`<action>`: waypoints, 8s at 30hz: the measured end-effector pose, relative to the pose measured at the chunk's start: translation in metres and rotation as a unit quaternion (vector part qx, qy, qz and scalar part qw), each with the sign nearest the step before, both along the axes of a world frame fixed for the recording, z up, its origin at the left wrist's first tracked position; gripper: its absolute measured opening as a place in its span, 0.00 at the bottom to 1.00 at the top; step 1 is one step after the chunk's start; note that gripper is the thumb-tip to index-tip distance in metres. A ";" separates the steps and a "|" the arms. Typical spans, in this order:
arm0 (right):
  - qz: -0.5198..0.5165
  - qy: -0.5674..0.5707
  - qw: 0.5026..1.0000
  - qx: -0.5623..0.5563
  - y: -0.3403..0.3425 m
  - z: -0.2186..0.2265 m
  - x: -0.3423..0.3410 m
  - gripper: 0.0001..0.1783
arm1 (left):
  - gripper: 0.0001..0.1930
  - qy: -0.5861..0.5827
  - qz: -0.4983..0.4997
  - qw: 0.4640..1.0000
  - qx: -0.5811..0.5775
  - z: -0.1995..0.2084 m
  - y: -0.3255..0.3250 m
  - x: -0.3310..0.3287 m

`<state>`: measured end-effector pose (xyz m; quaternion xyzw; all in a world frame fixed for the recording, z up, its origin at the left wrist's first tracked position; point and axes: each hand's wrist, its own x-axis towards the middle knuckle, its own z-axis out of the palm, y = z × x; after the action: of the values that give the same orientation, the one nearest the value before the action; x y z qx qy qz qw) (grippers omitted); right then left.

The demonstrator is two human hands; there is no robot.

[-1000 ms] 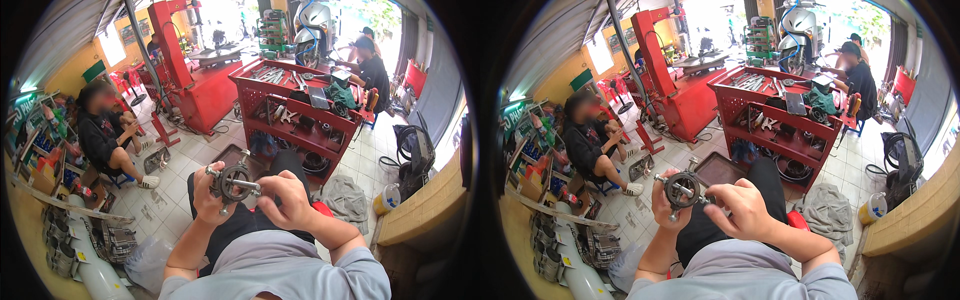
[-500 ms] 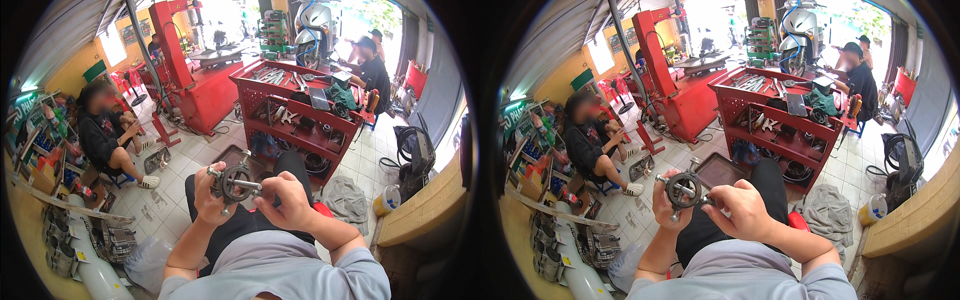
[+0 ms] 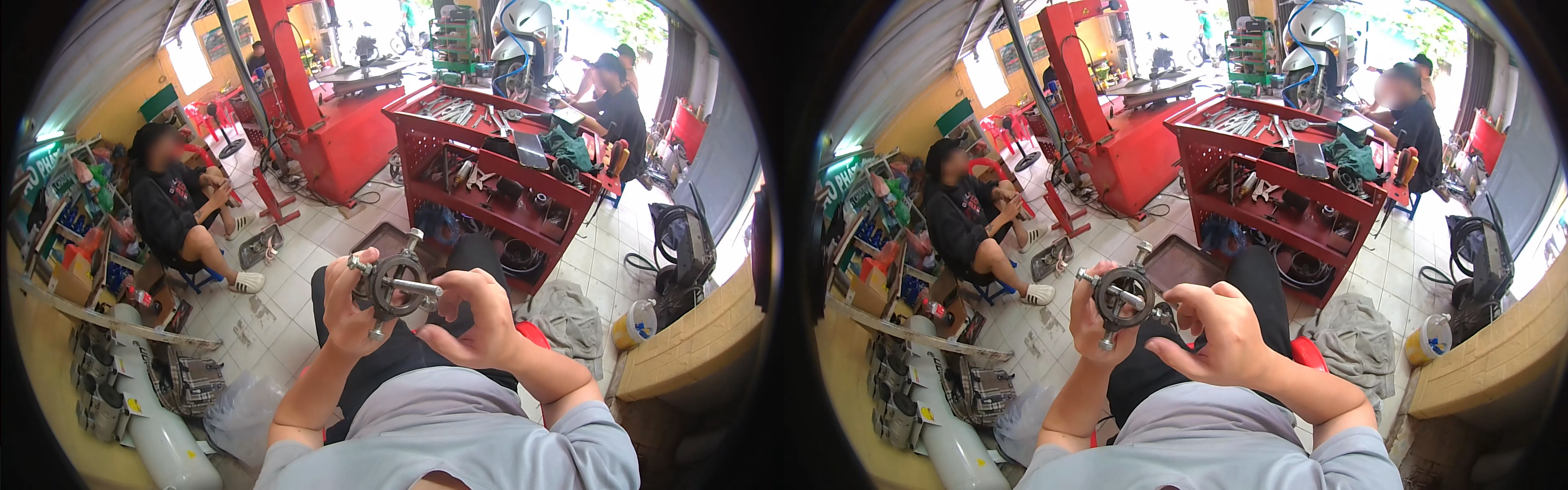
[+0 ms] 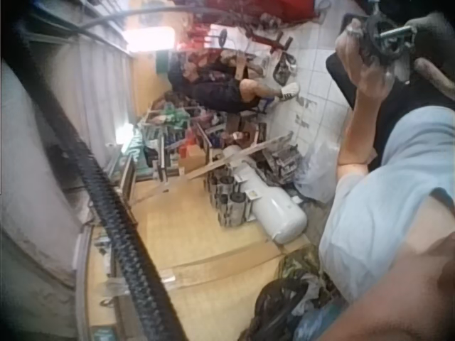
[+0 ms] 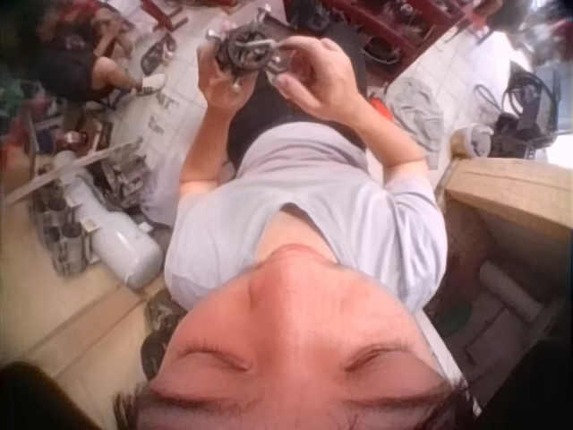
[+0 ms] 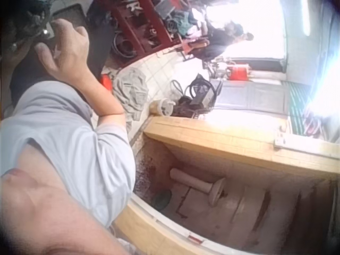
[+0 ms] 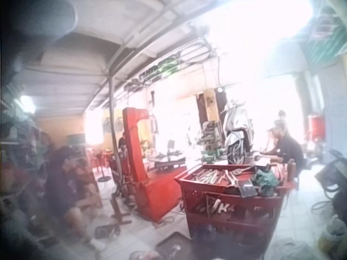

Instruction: The person sits in a workshop and assembles a mechanical component, likely a carburetor, using a small screwdriver. They repeatedly insert and tighten screws into the metal housing while holding the part in their hands.

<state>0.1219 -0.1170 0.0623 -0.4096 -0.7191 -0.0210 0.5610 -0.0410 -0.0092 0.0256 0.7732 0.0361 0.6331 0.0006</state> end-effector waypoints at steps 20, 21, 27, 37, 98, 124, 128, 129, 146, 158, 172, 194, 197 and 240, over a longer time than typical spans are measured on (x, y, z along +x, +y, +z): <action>-0.022 0.012 1.000 0.007 0.000 -0.001 -0.005 0.12 | 0.12 0.015 0.005 1.000 -0.015 -0.003 0.000 0.001; -0.017 0.005 1.000 0.016 0.002 -0.004 -0.003 0.13 | 0.12 0.009 -0.002 1.000 -0.015 -0.003 0.000 0.001; -0.040 -0.101 0.994 0.016 0.007 -0.011 0.010 0.18 | 0.12 0.025 -0.026 0.999 -0.031 -0.003 0.002 0.001; -0.052 -0.071 0.996 0.022 0.005 -0.006 0.004 0.14 | 0.13 0.009 -0.016 0.997 -0.073 -0.006 0.002 0.002; -0.102 -0.093 0.990 0.041 0.002 -0.008 -0.003 0.11 | 0.13 0.017 -0.047 0.995 -0.084 -0.016 0.006 0.005; -0.078 -0.073 0.993 0.052 0.006 -0.005 0.002 0.15 | 0.25 0.015 -0.064 0.981 -0.180 -0.008 -0.005 0.007; -0.024 -0.083 0.996 -0.004 0.006 -0.006 0.003 0.16 | 0.22 -0.004 -0.092 0.983 -0.160 -0.004 -0.002 0.008; -0.018 -0.101 0.994 -0.021 0.007 -0.007 0.005 0.19 | 0.21 -0.007 -0.096 0.984 -0.150 -0.003 -0.001 0.008; 0.061 0.026 0.996 -0.059 0.005 -0.007 0.001 0.26 | 0.12 -0.048 -0.109 0.958 -0.260 -0.005 -0.005 0.008; 0.090 0.055 0.987 -0.121 0.002 -0.006 0.007 0.27 | 0.12 -0.065 -0.114 0.946 -0.297 -0.009 -0.005 0.009; 0.038 0.060 0.994 -0.079 0.004 -0.004 0.005 0.22 | 0.18 -0.042 -0.119 0.949 -0.288 -0.014 -0.003 0.008; -0.173 -0.103 0.979 0.012 0.021 -0.020 0.005 0.13 | 0.14 -0.111 -0.166 0.879 -0.432 -0.035 -0.016 0.038; -0.198 -0.148 0.969 -0.022 0.025 -0.021 0.008 0.12 | 0.16 -0.160 -0.275 0.783 -0.534 -0.049 -0.020 0.049; -0.008 -0.132 0.988 0.076 0.020 -0.008 0.014 0.10 | 0.19 0.082 -0.200 0.884 -0.414 -0.033 -0.030 0.029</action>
<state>0.1359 -0.0969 0.0540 -0.3654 -0.7796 -0.1341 0.4907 -0.0118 -0.0388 -0.0074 0.7425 0.1390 0.4817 0.4442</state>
